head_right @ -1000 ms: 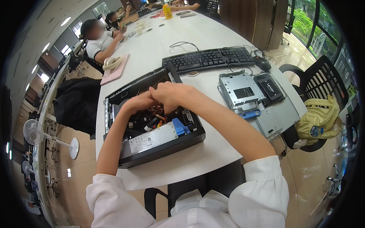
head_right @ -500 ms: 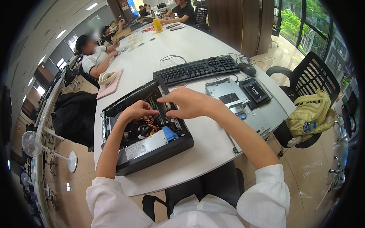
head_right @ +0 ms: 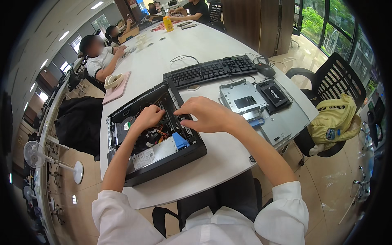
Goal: The person installs a storage drive into a computer case. They plug cables into the internal components of the computer, handle a solid-state drive, and then place the drive bracket into its slot inside the chassis.
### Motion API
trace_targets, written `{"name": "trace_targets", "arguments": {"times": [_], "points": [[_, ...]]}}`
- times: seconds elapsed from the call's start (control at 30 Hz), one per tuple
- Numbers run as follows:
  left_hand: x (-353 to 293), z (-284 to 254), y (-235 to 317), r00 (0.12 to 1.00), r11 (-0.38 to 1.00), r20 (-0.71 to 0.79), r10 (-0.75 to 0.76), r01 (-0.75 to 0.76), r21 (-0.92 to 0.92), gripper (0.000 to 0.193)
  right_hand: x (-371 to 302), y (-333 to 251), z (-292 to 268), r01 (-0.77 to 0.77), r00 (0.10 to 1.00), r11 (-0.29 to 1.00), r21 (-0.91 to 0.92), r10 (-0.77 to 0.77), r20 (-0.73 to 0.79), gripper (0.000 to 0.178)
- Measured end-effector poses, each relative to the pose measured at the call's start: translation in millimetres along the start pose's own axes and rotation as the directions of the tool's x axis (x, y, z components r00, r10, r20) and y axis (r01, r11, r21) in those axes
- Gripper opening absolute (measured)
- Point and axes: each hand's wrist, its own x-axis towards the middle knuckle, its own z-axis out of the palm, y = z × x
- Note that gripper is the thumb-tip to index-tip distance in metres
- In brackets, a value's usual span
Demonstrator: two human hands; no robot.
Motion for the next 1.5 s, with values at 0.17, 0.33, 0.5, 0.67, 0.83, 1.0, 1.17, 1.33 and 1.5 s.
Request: {"name": "trace_targets", "arguments": {"times": [0.17, 0.33, 0.5, 0.67, 0.83, 1.0, 1.17, 1.33, 1.5], "points": [[-0.3, -0.4, -1.9, 0.999, 1.000, 0.021, -0.025, 0.024, 0.012, 0.040, 0.1, 2.7, 2.8, 0.009, 1.000, 1.000, 0.027, -0.009, -0.001, 0.032], [-1.1, -2.8, 2.0, 1.000, 0.999, 0.030, 0.002, -0.003, 0.048, 0.039, 0.9, 2.8, 5.0, -0.005, 1.000, 1.000, 0.020, 0.005, -0.015, 0.030], [-4.6, -6.2, 4.2, 0.999, 1.000, -0.048, -0.015, 0.015, 0.006, 0.038, 5.7, 0.0, 10.1, -0.026, 1.000, 0.999, -0.027, 0.026, -0.012, 0.030], [-4.8, -4.4, 3.1, 0.997, 1.000, -0.080, -0.007, 0.009, 0.027, 0.039, 6.6, -0.2, 13.4, -0.016, 1.000, 0.999, -0.035, 0.015, -0.016, 0.029], [-6.1, -11.5, 8.2, 0.999, 0.998, 0.010, -0.053, 0.053, 0.027, 0.037, 3.7, 2.3, 14.2, -0.006, 0.999, 1.000, -0.030, 0.005, -0.033, 0.028], [-5.7, -8.6, 9.5, 0.999, 0.999, 0.011, -0.044, 0.044, 0.032, 0.036, 3.2, 4.9, 17.3, 0.013, 0.997, 1.000, -0.022, -0.015, -0.076, 0.027], [-5.2, -13.4, 5.3, 0.997, 0.999, 0.053, -0.054, 0.053, 0.007, 0.035, 16.4, -1.1, 22.6, 0.036, 0.996, 0.998, -0.051, -0.040, -0.080, 0.021], [-4.9, -12.9, 7.0, 0.999, 0.999, 0.042, -0.033, 0.033, 0.004, 0.033, 32.8, 2.7, 43.2, 0.096, 0.995, 0.985, -0.141, -0.098, -0.002, 0.022], [-5.1, -9.2, 2.0, 1.000, 1.000, 0.022, -0.015, 0.014, 0.014, 0.031, 39.6, 2.1, 45.9, 0.026, 0.977, 0.982, -0.188, 0.015, 0.213, 0.025]]}}
